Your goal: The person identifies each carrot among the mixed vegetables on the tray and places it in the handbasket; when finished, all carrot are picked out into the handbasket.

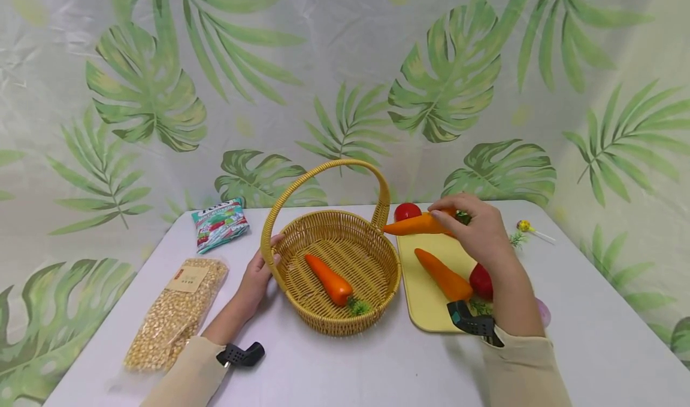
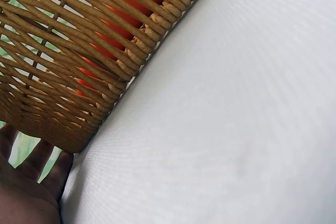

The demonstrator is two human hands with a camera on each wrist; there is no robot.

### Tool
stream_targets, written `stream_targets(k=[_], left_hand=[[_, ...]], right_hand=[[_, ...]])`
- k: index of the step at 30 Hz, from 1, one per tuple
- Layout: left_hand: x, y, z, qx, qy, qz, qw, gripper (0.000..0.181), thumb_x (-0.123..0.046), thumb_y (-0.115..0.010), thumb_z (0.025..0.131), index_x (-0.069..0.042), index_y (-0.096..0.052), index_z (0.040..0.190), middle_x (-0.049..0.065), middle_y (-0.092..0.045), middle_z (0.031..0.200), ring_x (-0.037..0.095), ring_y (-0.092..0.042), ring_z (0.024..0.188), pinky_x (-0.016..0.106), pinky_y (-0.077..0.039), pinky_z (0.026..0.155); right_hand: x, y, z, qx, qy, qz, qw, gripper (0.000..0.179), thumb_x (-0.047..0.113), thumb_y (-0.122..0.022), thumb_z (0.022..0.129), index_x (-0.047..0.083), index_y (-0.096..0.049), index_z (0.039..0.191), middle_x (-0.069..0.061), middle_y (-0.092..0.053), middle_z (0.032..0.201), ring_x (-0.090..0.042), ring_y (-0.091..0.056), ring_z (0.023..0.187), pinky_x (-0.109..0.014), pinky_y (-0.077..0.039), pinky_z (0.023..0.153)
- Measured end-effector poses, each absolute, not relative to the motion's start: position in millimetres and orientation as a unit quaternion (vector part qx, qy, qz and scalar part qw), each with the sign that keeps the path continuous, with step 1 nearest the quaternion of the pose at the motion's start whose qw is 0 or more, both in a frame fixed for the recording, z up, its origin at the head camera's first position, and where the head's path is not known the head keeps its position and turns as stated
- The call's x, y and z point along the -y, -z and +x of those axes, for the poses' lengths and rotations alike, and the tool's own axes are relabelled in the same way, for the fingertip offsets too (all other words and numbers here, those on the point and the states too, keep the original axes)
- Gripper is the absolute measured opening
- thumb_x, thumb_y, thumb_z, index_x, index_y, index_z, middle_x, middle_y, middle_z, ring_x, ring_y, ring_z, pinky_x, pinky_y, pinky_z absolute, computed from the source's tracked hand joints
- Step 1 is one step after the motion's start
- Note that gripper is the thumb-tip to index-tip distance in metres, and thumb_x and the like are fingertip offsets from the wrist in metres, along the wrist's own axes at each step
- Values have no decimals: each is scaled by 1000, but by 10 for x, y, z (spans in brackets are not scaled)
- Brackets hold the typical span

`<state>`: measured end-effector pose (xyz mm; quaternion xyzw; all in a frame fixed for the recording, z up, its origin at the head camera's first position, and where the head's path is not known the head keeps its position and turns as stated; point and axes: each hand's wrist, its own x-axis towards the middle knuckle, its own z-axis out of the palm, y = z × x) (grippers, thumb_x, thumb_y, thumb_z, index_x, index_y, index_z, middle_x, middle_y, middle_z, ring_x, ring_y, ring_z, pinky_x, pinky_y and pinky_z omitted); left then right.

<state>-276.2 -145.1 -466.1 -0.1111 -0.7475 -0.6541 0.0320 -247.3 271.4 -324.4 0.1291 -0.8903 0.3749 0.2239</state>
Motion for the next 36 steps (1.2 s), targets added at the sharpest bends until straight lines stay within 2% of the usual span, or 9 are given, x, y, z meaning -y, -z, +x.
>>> stream_targets(k=[3, 5, 8, 11, 16, 19, 23, 36], left_hand=[[1448, 4661, -2758, 748, 653, -111, 32, 43, -23, -47, 105, -26, -45, 148, 1, -45, 155, 22, -33, 149, 50, -24, 124], [1448, 4661, -2757, 748, 654, -111, 33, 43, -24, -47, 105, -26, -45, 148, 2, -45, 155, 22, -33, 149, 50, -24, 124], [1451, 4663, -2752, 746, 656, -112, 31, 44, -25, -47, 105, -25, -44, 149, 3, -45, 155, 22, -34, 149, 50, -24, 124], [1452, 4661, -2746, 746, 656, -111, 28, 44, -26, -48, 105, -25, -44, 148, 3, -45, 155, 22, -34, 149, 50, -24, 124], [1452, 4646, -2740, 745, 656, -114, 30, 43, -25, -48, 105, -23, -45, 148, 4, -45, 155, 22, -35, 148, 50, -24, 124], [1454, 4643, -2744, 744, 657, -116, 32, 43, -23, -48, 105, -22, -46, 148, 4, -46, 154, 22, -35, 148, 50, -24, 124], [1455, 4641, -2743, 743, 658, -116, 31, 43, -23, -48, 105, -22, -45, 147, 4, -46, 154, 22, -35, 148, 50, -25, 124], [1453, 4656, -2757, 739, 662, -123, 32, 41, -21, -47, 106, -27, -46, 146, 0, -47, 153, 19, -35, 147, 48, -25, 124]], right_hand=[[-2683, 3263, -2485, 890, -383, 144, 201, 16, 26, -69, 95, 17, -76, 106, 23, -65, 100, 2, -56, 89, -9, -49, 70], [-2646, 3281, -2497, 890, -382, 164, 188, 16, 24, -69, 95, 17, -76, 108, 16, -67, 102, -1, -56, 88, -11, -50, 69], [-2579, 3318, -2519, 892, -371, 195, 168, 16, 22, -69, 95, 18, -75, 109, 4, -70, 107, -1, -56, 89, -13, -51, 72], [-2508, 3358, -2536, 897, -360, 209, 148, 15, 23, -70, 94, 21, -76, 108, -1, -71, 112, 2, -55, 95, -12, -49, 77], [-2399, 3418, -2575, 905, -350, 215, 113, 15, 27, -69, 94, 23, -76, 107, 0, -72, 112, -7, -57, 102, -17, -50, 84], [-2332, 3458, -2611, 908, -348, 214, 95, 14, 29, -69, 94, 24, -76, 105, 2, -73, 110, -16, -59, 108, -29, -51, 91], [-2251, 3521, -2646, 909, -349, 215, 73, 12, 30, -71, 93, 26, -76, 103, 3, -72, 112, -20, -58, 112, -44, -48, 99], [-2107, 3628, -2664, 916, -319, 239, 49, 22, 24, -76, 88, 22, -74, 110, -4, -68, 122, -28, -59, 117, -54, -50, 101]])
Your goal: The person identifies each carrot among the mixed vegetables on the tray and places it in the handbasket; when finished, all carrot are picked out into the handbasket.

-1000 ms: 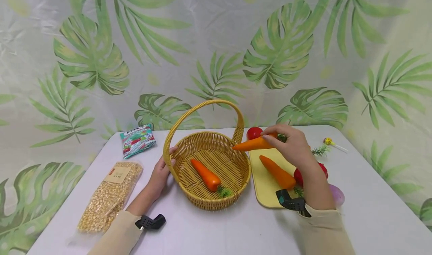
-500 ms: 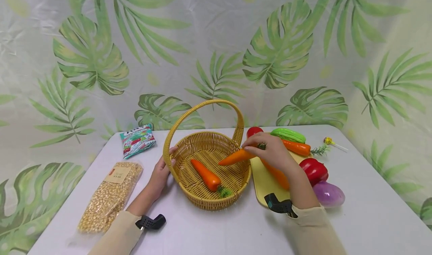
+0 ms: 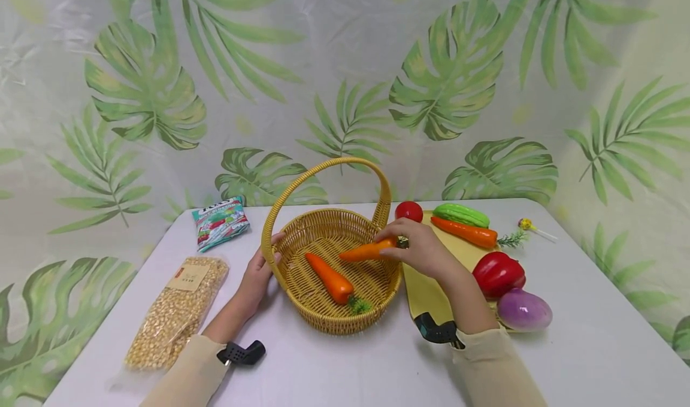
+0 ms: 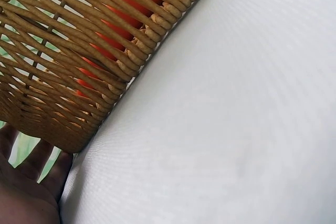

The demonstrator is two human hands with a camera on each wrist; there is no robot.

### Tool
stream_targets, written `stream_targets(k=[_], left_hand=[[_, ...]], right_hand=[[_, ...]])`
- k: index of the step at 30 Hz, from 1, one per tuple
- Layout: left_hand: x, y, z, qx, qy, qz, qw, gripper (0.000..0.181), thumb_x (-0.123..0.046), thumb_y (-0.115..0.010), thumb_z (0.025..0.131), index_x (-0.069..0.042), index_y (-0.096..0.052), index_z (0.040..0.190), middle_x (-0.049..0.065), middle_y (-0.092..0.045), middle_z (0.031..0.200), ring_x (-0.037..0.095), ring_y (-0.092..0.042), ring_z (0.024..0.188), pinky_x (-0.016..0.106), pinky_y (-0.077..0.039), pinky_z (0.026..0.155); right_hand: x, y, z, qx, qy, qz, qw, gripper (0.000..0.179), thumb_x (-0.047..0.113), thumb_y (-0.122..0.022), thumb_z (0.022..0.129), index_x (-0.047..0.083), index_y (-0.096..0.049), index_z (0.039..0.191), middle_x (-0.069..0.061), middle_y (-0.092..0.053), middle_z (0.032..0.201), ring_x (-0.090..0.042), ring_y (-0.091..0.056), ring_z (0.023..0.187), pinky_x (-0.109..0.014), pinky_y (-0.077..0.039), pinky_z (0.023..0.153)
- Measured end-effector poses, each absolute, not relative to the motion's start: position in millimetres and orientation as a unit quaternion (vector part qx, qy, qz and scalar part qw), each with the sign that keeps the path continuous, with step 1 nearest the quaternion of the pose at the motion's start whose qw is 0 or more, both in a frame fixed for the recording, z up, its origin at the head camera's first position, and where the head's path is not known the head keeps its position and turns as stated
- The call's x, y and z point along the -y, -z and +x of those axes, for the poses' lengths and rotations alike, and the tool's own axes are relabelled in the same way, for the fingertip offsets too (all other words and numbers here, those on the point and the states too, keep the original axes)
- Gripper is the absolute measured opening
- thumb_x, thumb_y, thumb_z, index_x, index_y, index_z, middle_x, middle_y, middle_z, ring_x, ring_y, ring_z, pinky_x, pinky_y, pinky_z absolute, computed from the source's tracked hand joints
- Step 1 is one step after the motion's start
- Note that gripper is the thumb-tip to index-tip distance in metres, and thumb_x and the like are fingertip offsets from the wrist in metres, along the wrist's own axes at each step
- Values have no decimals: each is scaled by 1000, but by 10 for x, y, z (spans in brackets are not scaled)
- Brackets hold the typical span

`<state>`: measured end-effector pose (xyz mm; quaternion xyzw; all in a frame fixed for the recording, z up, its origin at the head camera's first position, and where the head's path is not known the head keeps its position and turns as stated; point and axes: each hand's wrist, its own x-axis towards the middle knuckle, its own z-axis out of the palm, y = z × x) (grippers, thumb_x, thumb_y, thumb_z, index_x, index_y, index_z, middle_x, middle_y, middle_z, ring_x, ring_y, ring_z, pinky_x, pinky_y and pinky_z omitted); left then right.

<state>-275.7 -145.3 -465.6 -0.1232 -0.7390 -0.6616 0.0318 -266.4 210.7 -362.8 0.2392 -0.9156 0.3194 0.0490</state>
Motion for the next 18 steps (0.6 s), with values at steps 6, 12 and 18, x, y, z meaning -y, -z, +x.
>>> stream_targets(k=[6, 12, 18], left_hand=[[1452, 4650, -2746, 741, 659, -123, 34, 41, -20, -46, 106, -26, -46, 146, 2, -46, 153, 21, -36, 148, 48, -25, 124], [1457, 4650, -2737, 744, 657, -119, 31, 40, -23, -46, 106, -29, -46, 145, 2, -47, 153, 20, -36, 147, 48, -26, 124], [1448, 4649, -2757, 741, 659, -128, 36, 40, -20, -47, 106, -25, -47, 145, 3, -47, 153, 18, -36, 147, 47, -25, 124]], right_hand=[[-2075, 3630, -2657, 911, -312, 268, 37, 27, 16, -77, 87, 20, -74, 113, -6, -68, 123, -30, -59, 118, -54, -50, 101], [-1970, 3667, -2637, 904, -302, 301, 5, 32, 9, -74, 88, 19, -72, 118, -5, -66, 125, -28, -59, 117, -50, -53, 99], [-1864, 3718, -2615, 901, -300, 313, -14, 34, 8, -71, 89, 17, -68, 122, -4, -66, 124, -29, -57, 122, -54, -45, 109]])
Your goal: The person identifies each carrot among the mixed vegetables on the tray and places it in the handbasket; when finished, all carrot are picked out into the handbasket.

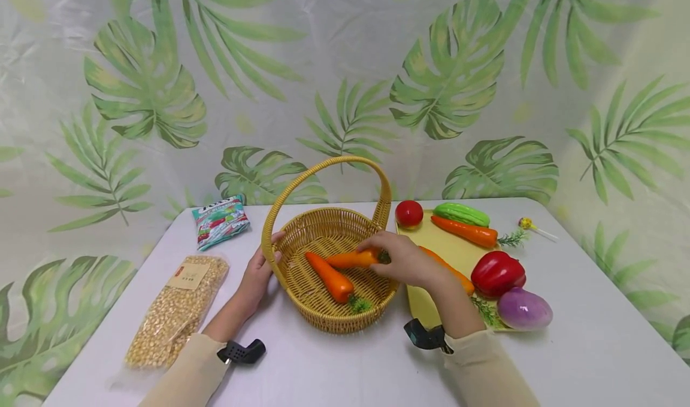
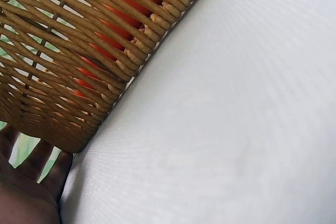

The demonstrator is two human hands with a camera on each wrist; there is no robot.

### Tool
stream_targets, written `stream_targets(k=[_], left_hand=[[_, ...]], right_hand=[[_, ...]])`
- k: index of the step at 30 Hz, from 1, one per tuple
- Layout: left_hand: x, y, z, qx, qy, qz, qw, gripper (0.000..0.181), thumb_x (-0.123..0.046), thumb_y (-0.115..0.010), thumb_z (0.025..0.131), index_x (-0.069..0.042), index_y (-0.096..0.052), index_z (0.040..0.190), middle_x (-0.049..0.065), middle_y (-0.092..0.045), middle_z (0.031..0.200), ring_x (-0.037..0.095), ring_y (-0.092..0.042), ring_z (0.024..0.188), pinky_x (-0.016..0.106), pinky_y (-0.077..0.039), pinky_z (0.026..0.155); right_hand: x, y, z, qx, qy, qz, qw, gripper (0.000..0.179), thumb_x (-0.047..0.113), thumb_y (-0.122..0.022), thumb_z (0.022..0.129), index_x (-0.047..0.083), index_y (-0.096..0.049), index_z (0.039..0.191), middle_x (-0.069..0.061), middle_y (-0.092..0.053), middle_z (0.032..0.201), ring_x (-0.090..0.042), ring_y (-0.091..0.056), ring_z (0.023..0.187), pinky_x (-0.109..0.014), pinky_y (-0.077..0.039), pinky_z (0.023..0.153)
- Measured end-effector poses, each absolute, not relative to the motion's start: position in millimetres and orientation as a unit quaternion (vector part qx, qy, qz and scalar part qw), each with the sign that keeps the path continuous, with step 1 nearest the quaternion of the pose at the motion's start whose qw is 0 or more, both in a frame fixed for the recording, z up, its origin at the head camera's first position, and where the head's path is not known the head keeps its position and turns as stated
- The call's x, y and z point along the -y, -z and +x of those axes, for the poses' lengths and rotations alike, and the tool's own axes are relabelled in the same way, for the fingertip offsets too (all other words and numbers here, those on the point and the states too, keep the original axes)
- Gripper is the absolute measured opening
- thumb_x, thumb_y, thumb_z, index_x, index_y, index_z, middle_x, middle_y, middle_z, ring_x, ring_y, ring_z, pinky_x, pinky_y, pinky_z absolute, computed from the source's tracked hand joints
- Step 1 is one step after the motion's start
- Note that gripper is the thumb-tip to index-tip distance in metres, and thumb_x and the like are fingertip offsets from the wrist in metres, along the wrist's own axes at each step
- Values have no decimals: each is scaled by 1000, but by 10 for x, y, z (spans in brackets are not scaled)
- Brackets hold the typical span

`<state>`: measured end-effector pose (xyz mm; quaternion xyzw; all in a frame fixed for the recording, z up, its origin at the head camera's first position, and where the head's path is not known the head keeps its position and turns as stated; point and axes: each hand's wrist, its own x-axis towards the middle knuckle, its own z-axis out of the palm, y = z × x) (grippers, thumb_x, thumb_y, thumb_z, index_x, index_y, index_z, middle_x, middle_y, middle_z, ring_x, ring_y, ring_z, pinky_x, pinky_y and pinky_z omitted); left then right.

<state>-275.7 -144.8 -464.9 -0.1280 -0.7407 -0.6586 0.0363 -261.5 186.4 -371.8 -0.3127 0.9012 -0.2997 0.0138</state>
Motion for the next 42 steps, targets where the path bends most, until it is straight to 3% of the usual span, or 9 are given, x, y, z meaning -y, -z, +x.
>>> stream_targets(k=[8, 21, 28, 42], left_hand=[[1442, 4637, -2762, 742, 657, -129, 40, 42, -22, -47, 105, -23, -46, 146, 2, -46, 154, 19, -35, 148, 49, -24, 125], [1444, 4655, -2775, 736, 664, -130, 36, 42, -20, -47, 105, -19, -45, 148, 4, -45, 155, 20, -33, 149, 50, -21, 126], [1448, 4645, -2772, 737, 660, -138, 43, 42, -16, -47, 105, -18, -45, 147, 8, -45, 154, 22, -35, 147, 49, -23, 125], [1455, 4644, -2766, 748, 649, -129, 41, 43, -19, -47, 105, -21, -44, 148, 4, -47, 153, 22, -37, 146, 48, -25, 123]], right_hand=[[-1715, 3800, -2604, -901, 282, -329, 22, 33, 15, -75, 89, 17, -68, 121, 1, -68, 120, -15, -59, 104, -38, -53, 94], [-1505, 3918, -2577, -901, 268, -342, -2, 34, 25, -78, 87, 17, -68, 119, 4, -70, 113, -13, -62, 99, -36, -55, 90], [-1446, 3946, -2560, -916, 241, -320, 20, 33, 28, -78, 87, 22, -68, 117, 8, -71, 111, -11, -64, 100, -35, -55, 91], [-1451, 3958, -2556, -913, 235, -324, 80, 40, 34, -77, 87, 22, -66, 123, 2, -72, 116, -13, -70, 98, -35, -58, 89]])
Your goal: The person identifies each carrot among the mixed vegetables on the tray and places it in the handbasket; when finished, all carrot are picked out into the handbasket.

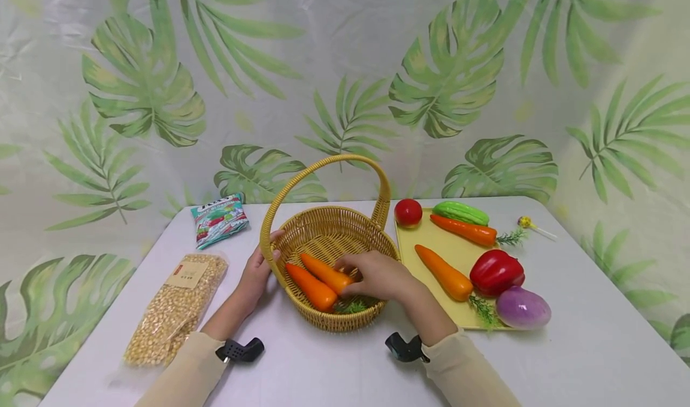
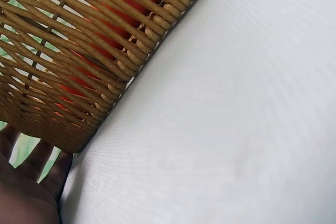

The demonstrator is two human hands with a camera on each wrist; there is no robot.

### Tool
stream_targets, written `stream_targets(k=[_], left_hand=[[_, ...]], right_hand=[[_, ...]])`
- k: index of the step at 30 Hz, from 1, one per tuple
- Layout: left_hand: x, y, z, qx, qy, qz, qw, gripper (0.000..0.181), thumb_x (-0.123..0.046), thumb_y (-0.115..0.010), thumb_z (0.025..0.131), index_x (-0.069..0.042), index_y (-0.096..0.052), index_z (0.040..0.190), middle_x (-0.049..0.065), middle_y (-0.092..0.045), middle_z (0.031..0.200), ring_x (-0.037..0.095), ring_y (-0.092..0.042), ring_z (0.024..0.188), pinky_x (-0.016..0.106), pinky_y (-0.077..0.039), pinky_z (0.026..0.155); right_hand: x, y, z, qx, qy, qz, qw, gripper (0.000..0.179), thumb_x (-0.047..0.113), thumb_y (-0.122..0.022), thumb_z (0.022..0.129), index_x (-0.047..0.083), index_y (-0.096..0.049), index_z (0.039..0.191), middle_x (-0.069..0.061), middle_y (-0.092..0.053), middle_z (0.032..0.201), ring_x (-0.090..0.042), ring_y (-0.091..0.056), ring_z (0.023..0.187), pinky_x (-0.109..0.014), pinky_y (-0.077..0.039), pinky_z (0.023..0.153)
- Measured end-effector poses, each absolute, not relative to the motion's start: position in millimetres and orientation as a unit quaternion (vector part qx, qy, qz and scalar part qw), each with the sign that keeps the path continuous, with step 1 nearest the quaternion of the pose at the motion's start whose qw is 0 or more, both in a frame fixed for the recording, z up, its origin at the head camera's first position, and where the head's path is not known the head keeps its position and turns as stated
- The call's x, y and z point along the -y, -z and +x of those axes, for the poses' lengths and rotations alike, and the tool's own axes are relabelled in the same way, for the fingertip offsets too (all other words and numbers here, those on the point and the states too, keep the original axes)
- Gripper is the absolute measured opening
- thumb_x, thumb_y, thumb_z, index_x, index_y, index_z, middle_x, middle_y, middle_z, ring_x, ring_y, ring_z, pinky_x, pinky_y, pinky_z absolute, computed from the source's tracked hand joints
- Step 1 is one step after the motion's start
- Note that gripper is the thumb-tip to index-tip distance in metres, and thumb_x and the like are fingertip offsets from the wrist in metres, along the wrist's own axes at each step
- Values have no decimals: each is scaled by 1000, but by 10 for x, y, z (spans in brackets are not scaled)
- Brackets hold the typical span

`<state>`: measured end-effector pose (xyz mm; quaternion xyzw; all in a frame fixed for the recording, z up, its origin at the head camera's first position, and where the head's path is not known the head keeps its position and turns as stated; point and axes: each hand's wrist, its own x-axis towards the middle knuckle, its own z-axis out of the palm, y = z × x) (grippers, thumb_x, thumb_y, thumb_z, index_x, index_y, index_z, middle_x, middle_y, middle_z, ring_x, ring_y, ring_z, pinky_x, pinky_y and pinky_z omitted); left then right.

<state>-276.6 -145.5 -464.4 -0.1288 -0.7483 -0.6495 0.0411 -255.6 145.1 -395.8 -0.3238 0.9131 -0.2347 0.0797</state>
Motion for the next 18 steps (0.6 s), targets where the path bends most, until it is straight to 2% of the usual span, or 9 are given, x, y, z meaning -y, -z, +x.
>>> stream_targets(k=[10, 18], left_hand=[[1457, 4662, -2771, 749, 648, -130, 41, 43, -20, -46, 106, -22, -44, 148, 3, -46, 153, 21, -36, 146, 49, -25, 123], [1453, 4654, -2765, 747, 650, -129, 39, 42, -20, -45, 106, -22, -44, 148, 4, -46, 153, 21, -36, 147, 49, -25, 123]], right_hand=[[-1432, 3952, -2540, -923, 223, -310, 52, 31, 33, -72, 91, 23, -69, 120, 7, -72, 112, -16, -65, 100, -39, -54, 93], [-1419, 3975, -2549, -934, 211, -288, 27, 28, 34, -70, 93, 22, -69, 119, 5, -72, 115, -17, -66, 108, -44, -53, 98]])
